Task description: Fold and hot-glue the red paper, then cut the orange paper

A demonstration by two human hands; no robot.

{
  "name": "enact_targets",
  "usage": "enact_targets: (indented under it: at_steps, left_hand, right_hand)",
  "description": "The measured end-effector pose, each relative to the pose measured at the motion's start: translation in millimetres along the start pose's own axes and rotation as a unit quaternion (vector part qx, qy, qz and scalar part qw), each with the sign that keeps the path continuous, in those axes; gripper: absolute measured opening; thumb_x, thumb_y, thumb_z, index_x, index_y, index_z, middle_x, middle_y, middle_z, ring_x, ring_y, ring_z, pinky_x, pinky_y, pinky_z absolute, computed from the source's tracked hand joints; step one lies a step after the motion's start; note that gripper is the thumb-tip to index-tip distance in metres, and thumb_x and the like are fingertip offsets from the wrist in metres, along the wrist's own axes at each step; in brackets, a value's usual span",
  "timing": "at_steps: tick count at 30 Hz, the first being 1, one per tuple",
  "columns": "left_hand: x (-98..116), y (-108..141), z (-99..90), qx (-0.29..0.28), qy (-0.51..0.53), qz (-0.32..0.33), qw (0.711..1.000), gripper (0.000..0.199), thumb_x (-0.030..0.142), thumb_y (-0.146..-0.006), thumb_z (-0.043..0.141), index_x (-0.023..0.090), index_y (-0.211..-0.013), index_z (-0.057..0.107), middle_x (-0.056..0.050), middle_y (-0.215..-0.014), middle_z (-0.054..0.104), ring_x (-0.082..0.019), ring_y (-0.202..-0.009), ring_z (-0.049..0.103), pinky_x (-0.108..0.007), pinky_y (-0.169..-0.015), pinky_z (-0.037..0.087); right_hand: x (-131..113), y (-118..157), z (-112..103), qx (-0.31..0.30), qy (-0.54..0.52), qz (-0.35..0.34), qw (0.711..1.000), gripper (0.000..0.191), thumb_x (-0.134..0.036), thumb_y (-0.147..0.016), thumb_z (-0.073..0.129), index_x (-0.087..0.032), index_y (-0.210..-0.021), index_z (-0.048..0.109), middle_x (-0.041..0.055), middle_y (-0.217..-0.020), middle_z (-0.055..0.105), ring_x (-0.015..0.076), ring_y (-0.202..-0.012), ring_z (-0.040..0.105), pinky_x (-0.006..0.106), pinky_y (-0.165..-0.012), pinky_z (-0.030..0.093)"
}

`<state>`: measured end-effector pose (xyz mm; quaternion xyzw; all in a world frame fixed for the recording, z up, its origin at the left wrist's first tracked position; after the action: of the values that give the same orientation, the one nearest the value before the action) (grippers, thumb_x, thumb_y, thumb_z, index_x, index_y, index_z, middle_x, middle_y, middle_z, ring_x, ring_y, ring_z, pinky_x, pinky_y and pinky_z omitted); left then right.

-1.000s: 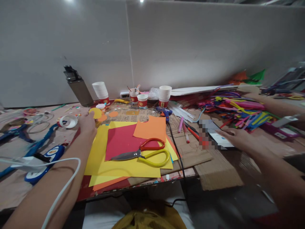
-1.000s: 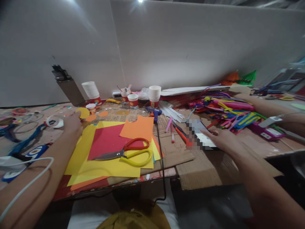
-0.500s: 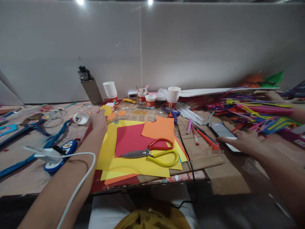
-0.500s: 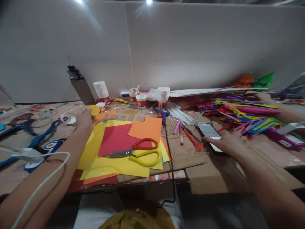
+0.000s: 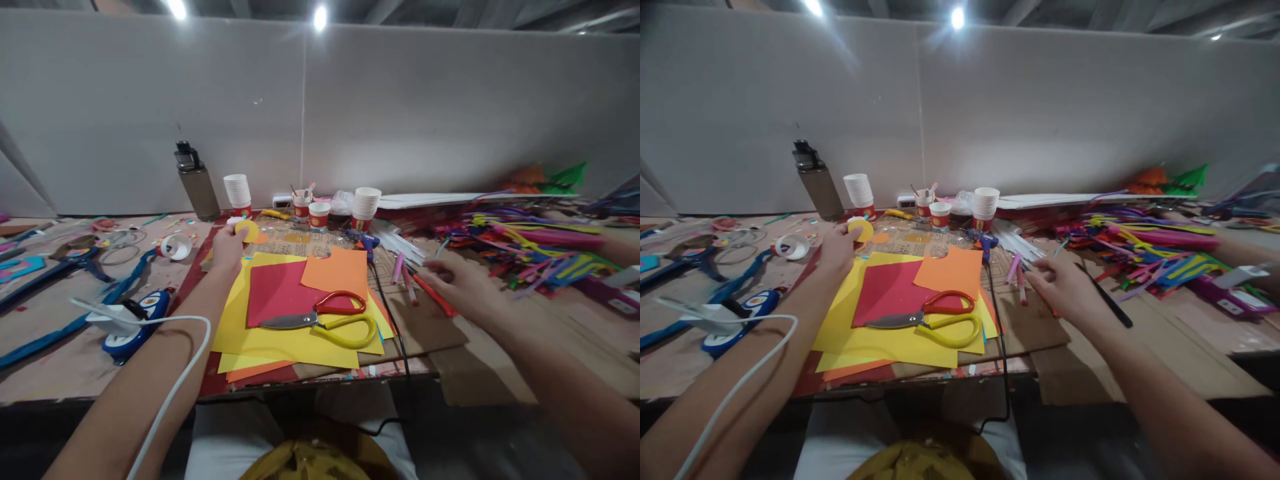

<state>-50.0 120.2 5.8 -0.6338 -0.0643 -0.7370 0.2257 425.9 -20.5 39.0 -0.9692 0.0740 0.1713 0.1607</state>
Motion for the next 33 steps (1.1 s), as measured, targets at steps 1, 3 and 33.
enact_targets:
  at_steps: [1,3,33]
  left_hand:
    - [0.5,3.0,6.6,-0.023,0.009,-0.005,1.000,0.020,0.025,-0.065,0.068,0.014,-0.081,0.064,-0.001,-0.073,0.066,-0.010,-0.061,0.058,-0.020,-0.054,0.042]
    - [0.9,8.4,17.1,-0.059,0.020,-0.015,0.998,0.029,0.028,-0.061,0.073,0.014,-0.085,0.064,-0.001,-0.073,0.067,-0.011,-0.063,0.060,-0.021,-0.056,0.043]
    - [-21.8,44.2,70.3,-0.227,0.040,-0.129,0.964,0.031,0.033,-0.049,0.085,0.015,-0.065,0.065,0.000,-0.062,0.063,-0.008,-0.054,0.052,-0.021,-0.051,0.036]
  right_hand:
    - [-18.0,-1.2,11.9,-0.036,-0.043,0.000,0.998,0.030,-0.043,-0.082,0.058,-0.019,-0.098,0.067,0.0072,-0.089,0.072,0.0192,-0.072,0.066,0.030,-0.065,0.049]
    - [-47.4,-6.2,29.5,-0.067,-0.083,0.007,0.994,0.030,-0.042,-0.081,0.060,-0.019,-0.100,0.065,0.0056,-0.087,0.072,0.0182,-0.067,0.065,0.029,-0.060,0.047]
    - [-104.0,-63.7,68.2,0.001,-0.334,0.025,0.942,0.023,-0.035,-0.075,0.058,-0.018,-0.083,0.070,0.0012,-0.077,0.070,0.0176,-0.072,0.062,0.026,-0.062,0.047]
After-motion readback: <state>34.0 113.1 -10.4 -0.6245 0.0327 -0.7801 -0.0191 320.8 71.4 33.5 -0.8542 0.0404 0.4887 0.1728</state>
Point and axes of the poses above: each hand's wrist, its own y-axis away from the middle knuckle, its own z-axis out of the palm, x = y × z, the point moved 9 cm from there along -y, towards the middle knuckle
